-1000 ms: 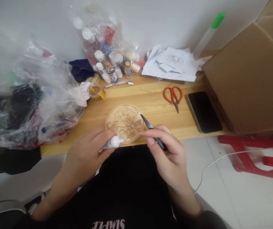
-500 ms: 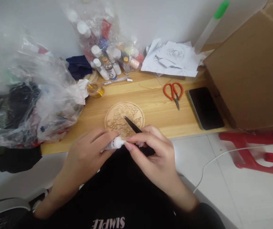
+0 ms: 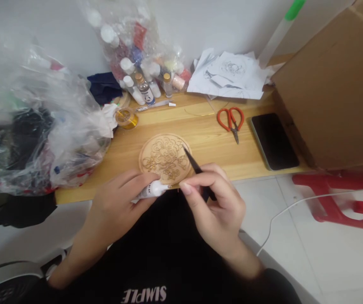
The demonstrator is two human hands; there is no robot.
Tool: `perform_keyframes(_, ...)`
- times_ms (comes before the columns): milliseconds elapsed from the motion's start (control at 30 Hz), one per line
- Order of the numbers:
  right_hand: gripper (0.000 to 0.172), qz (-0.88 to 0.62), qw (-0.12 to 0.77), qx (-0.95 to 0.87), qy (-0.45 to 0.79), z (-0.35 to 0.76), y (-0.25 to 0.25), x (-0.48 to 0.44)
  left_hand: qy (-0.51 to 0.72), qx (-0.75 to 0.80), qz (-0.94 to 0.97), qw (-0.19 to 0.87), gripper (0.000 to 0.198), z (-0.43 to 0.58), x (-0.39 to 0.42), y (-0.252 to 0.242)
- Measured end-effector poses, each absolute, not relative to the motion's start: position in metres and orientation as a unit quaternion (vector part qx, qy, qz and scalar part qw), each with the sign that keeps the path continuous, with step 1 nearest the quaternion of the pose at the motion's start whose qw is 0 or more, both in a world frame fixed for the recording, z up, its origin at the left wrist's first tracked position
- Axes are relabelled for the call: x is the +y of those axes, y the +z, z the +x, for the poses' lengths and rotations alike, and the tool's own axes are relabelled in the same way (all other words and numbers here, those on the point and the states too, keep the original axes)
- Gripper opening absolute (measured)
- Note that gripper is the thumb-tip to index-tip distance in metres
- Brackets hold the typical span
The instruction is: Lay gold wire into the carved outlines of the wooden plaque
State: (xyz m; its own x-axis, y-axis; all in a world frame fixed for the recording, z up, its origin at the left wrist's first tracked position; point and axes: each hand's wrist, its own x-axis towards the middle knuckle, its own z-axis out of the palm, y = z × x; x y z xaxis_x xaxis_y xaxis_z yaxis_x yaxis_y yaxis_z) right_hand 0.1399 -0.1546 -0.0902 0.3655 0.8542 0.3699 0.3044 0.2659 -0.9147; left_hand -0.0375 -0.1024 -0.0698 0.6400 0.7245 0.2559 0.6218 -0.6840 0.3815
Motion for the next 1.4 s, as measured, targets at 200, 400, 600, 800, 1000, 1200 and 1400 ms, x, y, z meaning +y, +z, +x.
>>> perform_keyframes(200,0.008,-0.558,0.639,-0.475,0.233,0.142,-0.095,-0.153,0.198,0.385,0.893,0.123,0.015,-0.039,-0.102,-0.069)
perform_keyframes(400,0.008,-0.558,0.611,-0.491,0.272,0.139,-0.093,-0.155,0.193,0.387,0.895,0.111,0.016,-0.038,-0.104,-0.065)
perform_keyframes(600,0.012,-0.564,0.593,-0.509,0.267,0.142,-0.094,-0.157,0.203,0.393,0.891,0.103,0.014,-0.038,-0.105,-0.064)
perform_keyframes(800,0.013,-0.535,0.566,-0.55,0.301,0.146,-0.094,-0.159,0.213,0.383,0.892,0.109,0.011,-0.037,-0.105,-0.066)
perform_keyframes(1000,0.01,-0.523,0.515,-0.601,0.318,0.157,-0.104,-0.16,0.212,0.383,0.893,0.102,0.01,-0.037,-0.104,-0.066)
perform_keyframes(1200,0.007,-0.687,0.494,-0.526,0.092,0.223,-0.132,-0.189,0.207,0.391,0.89,0.112,0.013,-0.042,-0.102,-0.073)
perform_keyframes(1400,0.035,-0.795,0.331,-0.506,-0.047,0.306,-0.143,-0.255,0.228,0.382,0.887,0.12,0.013,-0.045,-0.099,-0.083)
